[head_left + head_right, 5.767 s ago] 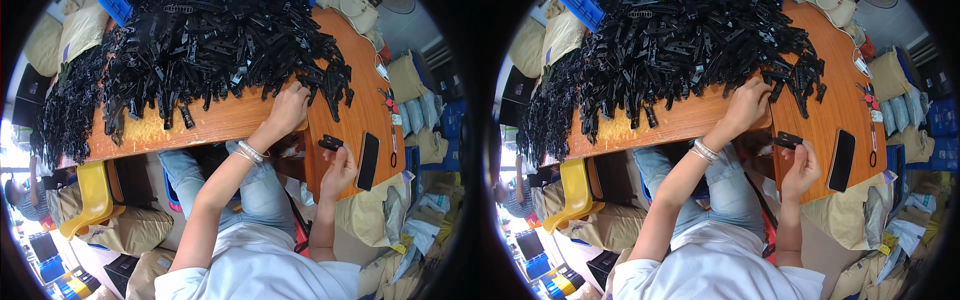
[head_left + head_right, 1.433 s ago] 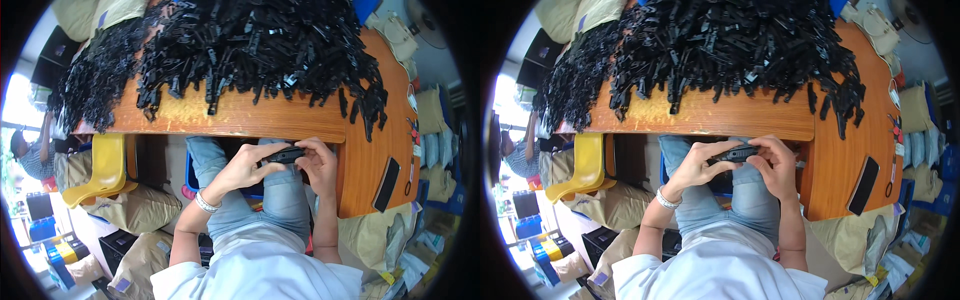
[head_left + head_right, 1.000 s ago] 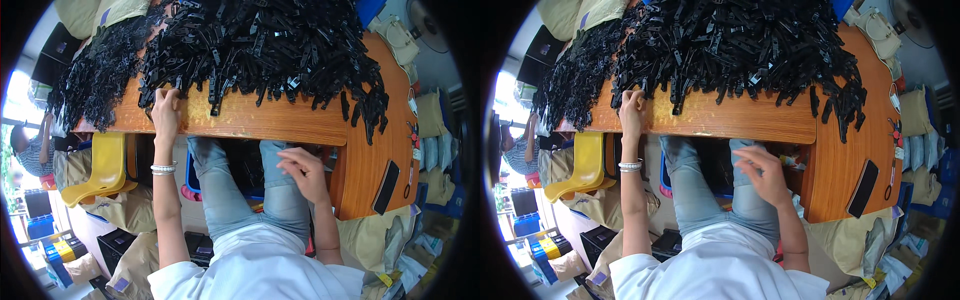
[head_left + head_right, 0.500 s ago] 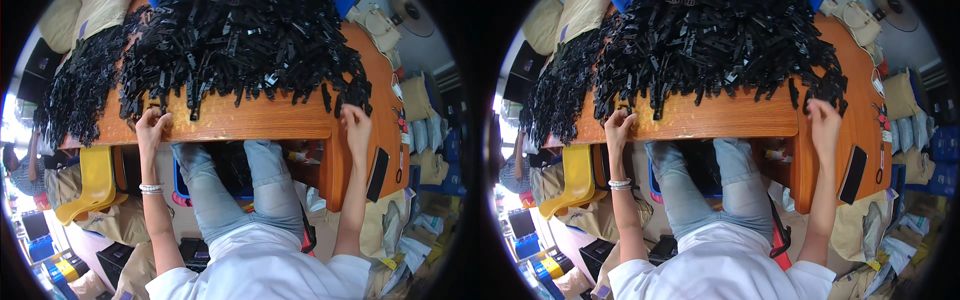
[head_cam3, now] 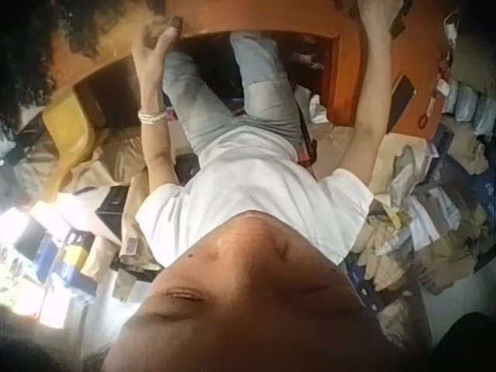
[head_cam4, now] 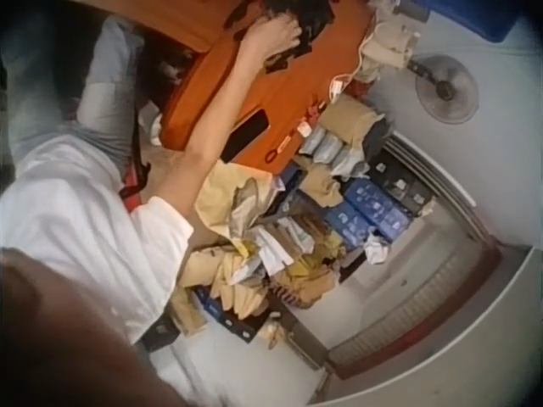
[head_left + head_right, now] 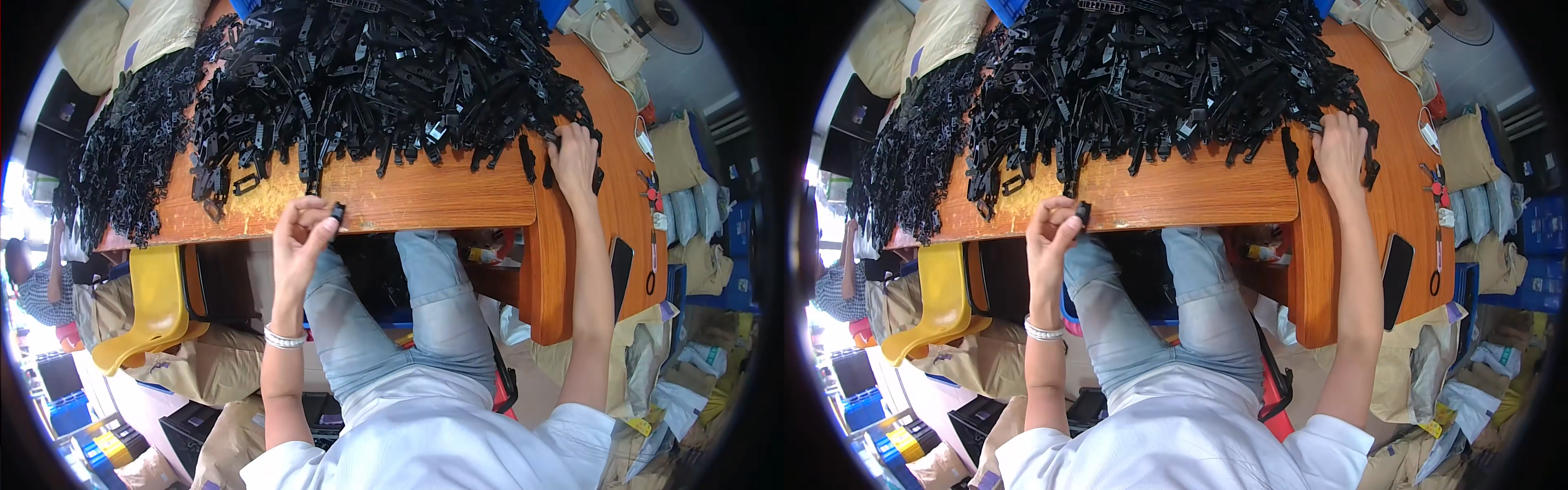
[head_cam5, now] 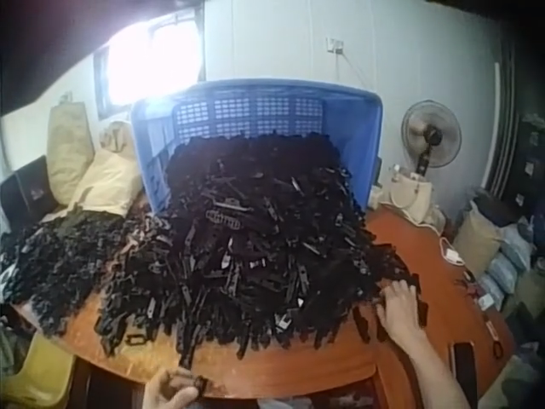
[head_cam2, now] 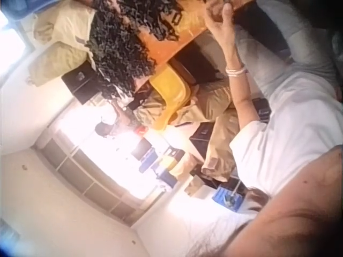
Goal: Sorting and inspecting small black plastic parts at a workbench.
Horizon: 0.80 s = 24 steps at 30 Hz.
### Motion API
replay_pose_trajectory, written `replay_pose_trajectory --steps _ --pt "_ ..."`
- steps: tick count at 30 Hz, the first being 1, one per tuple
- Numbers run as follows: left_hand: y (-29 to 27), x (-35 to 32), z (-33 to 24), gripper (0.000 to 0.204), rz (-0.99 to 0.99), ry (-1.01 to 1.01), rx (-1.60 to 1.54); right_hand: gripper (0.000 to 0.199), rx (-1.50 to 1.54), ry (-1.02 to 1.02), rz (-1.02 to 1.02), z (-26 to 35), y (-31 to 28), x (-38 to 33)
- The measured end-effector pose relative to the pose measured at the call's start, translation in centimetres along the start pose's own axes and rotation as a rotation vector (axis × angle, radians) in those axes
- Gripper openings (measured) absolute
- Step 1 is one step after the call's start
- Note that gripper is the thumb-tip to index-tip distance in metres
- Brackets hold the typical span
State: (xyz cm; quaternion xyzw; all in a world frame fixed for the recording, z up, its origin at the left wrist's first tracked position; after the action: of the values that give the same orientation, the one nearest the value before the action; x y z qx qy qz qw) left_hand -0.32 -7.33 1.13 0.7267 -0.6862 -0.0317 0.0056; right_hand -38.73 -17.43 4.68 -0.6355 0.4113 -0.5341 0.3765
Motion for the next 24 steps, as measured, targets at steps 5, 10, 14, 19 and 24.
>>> replay_pose_trajectory --steps 5,10,14,19,24 --pt "4.7 -0.7 1.1 0.038 0.241 -0.102 -0.21 0.026 1.013 0.21 0.018 5.0 -3.6 -3.1" --pt "8.2 -1.4 1.5 0.036 0.346 -0.044 -0.292 0.026 1.17 -0.024 0.117 11.9 -7.2 -6.4" --pt "8.6 -1.8 1.1 0.036 0.302 0.024 -0.257 0.023 1.071 -0.284 -0.072 15.3 -9.5 -7.7" --pt "8.3 -1.6 0.5 0.034 0.333 -0.039 -0.4 0.026 1.107 -0.281 -0.124 16.0 -9.6 -8.6" --pt "9.2 -2.2 1.5 0.036 0.506 -0.451 -0.807 0.027 1.006 -0.518 -0.131 16.5 -10.5 -8.7"
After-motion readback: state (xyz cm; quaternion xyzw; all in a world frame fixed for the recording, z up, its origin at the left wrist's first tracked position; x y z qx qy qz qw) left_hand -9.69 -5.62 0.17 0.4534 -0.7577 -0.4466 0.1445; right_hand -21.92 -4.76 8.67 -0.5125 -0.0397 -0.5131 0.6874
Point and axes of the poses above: each hand's wrist, its own x-axis towards the middle knuckle, its own y-axis out of the palm, z = x × y, the point moved 6 cm from there along x, towards the middle knuckle
